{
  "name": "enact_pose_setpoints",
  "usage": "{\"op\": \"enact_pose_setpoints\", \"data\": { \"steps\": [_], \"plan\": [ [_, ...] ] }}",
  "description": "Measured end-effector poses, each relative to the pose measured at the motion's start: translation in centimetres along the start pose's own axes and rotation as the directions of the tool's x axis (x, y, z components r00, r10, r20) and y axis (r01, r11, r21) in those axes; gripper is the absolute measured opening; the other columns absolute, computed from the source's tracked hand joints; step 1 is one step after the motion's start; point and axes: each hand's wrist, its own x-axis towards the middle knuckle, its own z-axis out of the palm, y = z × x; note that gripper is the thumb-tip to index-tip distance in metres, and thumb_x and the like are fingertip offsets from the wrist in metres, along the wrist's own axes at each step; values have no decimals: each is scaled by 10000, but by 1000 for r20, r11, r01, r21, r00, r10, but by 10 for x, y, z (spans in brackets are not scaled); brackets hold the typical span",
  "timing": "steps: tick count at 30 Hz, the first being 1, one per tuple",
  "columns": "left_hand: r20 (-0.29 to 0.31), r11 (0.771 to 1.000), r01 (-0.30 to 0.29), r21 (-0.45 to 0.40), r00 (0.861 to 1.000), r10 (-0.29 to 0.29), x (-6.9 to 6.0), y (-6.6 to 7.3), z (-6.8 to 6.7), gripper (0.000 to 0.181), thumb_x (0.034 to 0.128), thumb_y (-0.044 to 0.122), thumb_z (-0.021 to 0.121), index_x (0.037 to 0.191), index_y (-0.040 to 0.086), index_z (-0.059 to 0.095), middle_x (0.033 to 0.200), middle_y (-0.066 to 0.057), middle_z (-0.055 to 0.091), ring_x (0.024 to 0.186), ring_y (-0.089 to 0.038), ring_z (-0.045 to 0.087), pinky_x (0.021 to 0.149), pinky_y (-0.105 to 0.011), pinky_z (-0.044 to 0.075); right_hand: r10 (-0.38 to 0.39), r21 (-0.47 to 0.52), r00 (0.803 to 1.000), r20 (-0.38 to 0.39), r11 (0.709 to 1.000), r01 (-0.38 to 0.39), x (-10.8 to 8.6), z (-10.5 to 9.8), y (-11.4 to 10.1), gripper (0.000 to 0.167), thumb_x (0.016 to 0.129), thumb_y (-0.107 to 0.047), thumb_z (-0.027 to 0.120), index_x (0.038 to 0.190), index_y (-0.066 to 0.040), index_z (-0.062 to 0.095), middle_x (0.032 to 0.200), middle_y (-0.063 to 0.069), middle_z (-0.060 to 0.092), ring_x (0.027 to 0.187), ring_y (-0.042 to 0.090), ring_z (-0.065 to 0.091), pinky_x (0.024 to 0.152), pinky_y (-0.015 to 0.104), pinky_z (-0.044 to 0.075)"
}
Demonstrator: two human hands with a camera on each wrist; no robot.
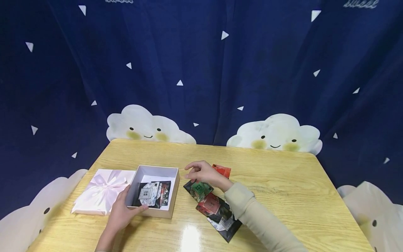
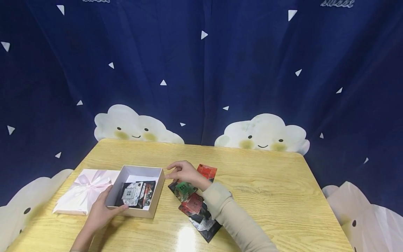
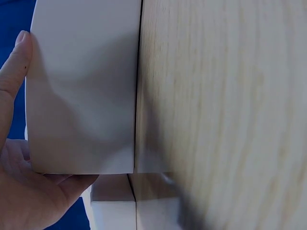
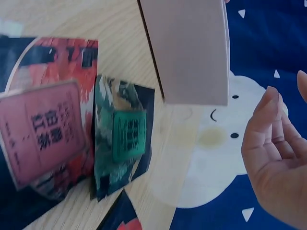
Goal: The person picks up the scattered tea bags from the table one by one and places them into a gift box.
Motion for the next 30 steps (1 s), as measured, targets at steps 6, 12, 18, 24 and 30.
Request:
{"op": "enact_pose_setpoints", "data": {
  "steps": [6, 12, 18, 24, 30],
  "plan": [
    [-4, 1000, -3, -6, 1000, 3, -1, 2, -1, 985, 645, 290, 816, 1337, -144, 264, 1273, -384, 342, 1133, -522, 371, 912, -614, 331, -26, -18, 999, -28, 1000, 26, -6, -16, 3, 388, 807, -113, 675, 1153, 29, 568, 764, 36, 602, 615, 146, 565, 541, 260, 476],
    [4, 1000, 5, -12, 1000, -5, -2, 4, -1, 987, 648, 283, 816, 1337, -151, 258, 1277, -385, 336, 1140, -522, 363, 918, -612, 326, -48, -95, 992, -118, 995, 37, -13, -31, 9, 449, 788, -157, 706, 1183, 1, 562, 804, 47, 566, 624, 128, 522, 526, 241, 458],
    [5, 1000, 9, -17, 1000, -9, -1, 1, 0, 988, 653, 294, 813, 1341, -144, 255, 1276, -382, 338, 1141, -519, 367, 918, -610, 328, -63, -138, 973, -221, 990, 33, -19, -41, 16, 506, 764, -159, 735, 1211, -14, 549, 833, 55, 556, 612, 139, 478, 494, 240, 409],
    [12, 1000, 17, -24, 1000, -17, -2, -2, 1, 999, 654, 305, 813, 1351, -134, 248, 1289, -376, 330, 1152, -514, 360, 928, -608, 320, -78, -158, 948, -308, 987, 30, -21, -50, 27, 478, 765, -139, 731, 1186, 12, 562, 782, 51, 561, 643, 139, 469, 532, 254, 398],
    [13, 999, 23, -31, 1000, -23, -1, -2, 2, 1006, 654, 312, 813, 1363, -116, 242, 1303, -369, 319, 1160, -513, 352, 940, -612, 305, -59, -179, 923, -380, 984, -11, -26, -58, 39, 457, 751, -169, 747, 1152, -13, 593, 789, 104, 553, 655, 163, 474, 552, 255, 410]
  ]
}}
